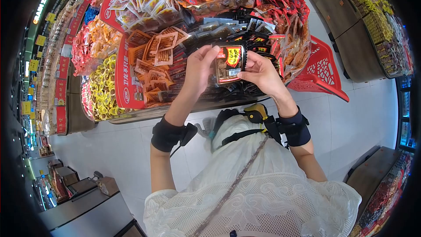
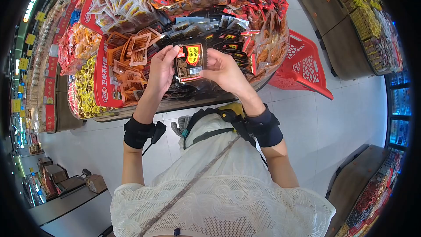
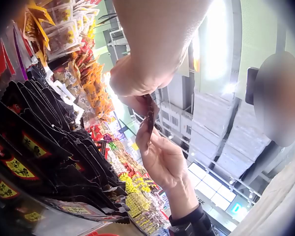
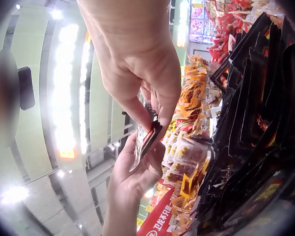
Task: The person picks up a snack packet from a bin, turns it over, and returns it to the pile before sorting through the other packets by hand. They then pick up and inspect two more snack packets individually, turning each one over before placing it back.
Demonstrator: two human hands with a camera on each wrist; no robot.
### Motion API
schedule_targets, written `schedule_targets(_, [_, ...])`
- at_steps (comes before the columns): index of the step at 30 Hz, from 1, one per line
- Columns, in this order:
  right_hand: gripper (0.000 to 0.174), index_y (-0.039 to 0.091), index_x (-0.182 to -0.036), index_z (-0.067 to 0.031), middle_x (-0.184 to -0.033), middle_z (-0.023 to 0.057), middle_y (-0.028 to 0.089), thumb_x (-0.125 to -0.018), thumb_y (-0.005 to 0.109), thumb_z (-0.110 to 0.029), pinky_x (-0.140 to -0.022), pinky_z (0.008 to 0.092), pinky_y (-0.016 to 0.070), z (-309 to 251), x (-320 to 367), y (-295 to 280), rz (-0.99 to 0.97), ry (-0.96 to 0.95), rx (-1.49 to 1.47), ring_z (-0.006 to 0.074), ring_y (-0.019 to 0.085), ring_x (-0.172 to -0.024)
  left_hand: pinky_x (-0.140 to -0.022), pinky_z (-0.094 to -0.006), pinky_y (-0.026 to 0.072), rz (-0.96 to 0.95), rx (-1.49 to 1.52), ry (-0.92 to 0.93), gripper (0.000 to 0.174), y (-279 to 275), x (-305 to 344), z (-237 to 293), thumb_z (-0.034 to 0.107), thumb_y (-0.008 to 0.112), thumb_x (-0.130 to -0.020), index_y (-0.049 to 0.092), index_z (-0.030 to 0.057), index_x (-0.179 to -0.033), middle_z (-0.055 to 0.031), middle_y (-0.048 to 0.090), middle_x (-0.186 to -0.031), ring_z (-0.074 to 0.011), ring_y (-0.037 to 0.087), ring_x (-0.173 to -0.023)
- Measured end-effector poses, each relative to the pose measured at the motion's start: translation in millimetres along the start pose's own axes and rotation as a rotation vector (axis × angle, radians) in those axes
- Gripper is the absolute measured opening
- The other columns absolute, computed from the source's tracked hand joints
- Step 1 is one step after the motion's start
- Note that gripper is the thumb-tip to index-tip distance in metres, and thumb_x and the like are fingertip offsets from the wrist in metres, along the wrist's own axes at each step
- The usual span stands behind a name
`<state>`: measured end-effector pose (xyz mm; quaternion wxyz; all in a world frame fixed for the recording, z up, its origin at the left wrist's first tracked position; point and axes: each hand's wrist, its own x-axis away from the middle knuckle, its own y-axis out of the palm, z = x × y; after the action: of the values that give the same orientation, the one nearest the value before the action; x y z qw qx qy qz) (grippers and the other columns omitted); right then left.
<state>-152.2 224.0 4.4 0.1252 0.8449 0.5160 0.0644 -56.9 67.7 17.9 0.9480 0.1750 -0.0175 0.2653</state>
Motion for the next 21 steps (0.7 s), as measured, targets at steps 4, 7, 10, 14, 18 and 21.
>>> schedule_targets(4, [0.042,0.048,-0.116,0.0004,-0.101,0.0053,0.061,-0.076,0.056,0.011,-0.078,0.0227,0.0445,0.0,-0.6,2.6,0.024,-0.013,-0.013,0.0088,0.056,-0.091,-0.058,-0.0219,0.0488,0.007,0.008,-0.009,0.019,0.5,1.4,1.5,0.02,0.058,-0.086,0.059,0.0022,-0.09,-0.001,0.06,-0.082,-0.0065,0.057,-0.07])
schedule_targets(7, [0.044,0.046,-0.118,0.0011,-0.105,0.0059,0.06,-0.077,0.055,0.012,-0.084,0.0247,0.0448,-0.1,-0.7,1.0,0.008,0.005,0.001,0.0103,0.056,-0.095,-0.058,-0.0219,0.049,0.009,0.012,-0.011,0.018,0.7,1.4,1.8,0.02,0.058,-0.086,0.059,0.0022,-0.09,-0.0011,0.06,-0.081,-0.0066,0.057,-0.07])
schedule_targets(10, [0.043,0.047,-0.117,0.0007,-0.103,0.006,0.061,-0.076,0.056,0.011,-0.081,0.0239,0.0448,0.9,-1.0,1.2,0.014,-0.003,-0.008,0.0096,0.056,-0.093,-0.058,-0.0219,0.0491,0.003,0.004,-0.009,0.018,-0.4,0.9,1.4,0.02,0.058,-0.086,0.059,0.0024,-0.09,-0.0011,0.06,-0.081,-0.0067,0.057,-0.07])
schedule_targets(14, [0.041,0.049,-0.114,0.0,-0.099,0.0056,0.062,-0.075,0.056,0.011,-0.076,0.0225,0.0449,2.4,-1.8,1.3,0.022,-0.022,-0.022,0.0085,0.056,-0.089,-0.057,-0.0214,0.0486,0.011,0.006,-0.008,0.018,2.9,2.7,4.1,0.02,0.058,-0.086,0.059,0.0028,-0.089,-0.0005,0.06,-0.081,-0.0062,0.057,-0.069])
schedule_targets(18, [0.042,0.049,-0.115,0.0001,-0.1,0.0058,0.062,-0.075,0.056,0.011,-0.076,0.0228,0.0452,3.3,-2.7,0.6,0.023,-0.024,-0.048,0.0089,0.057,-0.089,-0.056,-0.0201,0.0473,0.011,0.013,-0.009,0.017,1.1,0.4,1.5,0.02,0.058,-0.085,0.059,0.0036,-0.09,0.0003,0.06,-0.081,-0.0051,0.057,-0.069])
schedule_targets(21, [0.042,0.049,-0.115,0.0001,-0.1,0.0057,0.062,-0.075,0.056,0.011,-0.077,0.0231,0.0452,4.3,-3.0,-0.4,0.019,-0.025,-0.026,0.0091,0.057,-0.089,-0.055,-0.0193,0.0465,0.013,0.008,-0.007,0.017,1.1,0.5,1.5,0.02,0.059,-0.085,0.059,0.0041,-0.09,0.0008,0.06,-0.081,-0.0046,0.056,-0.068])
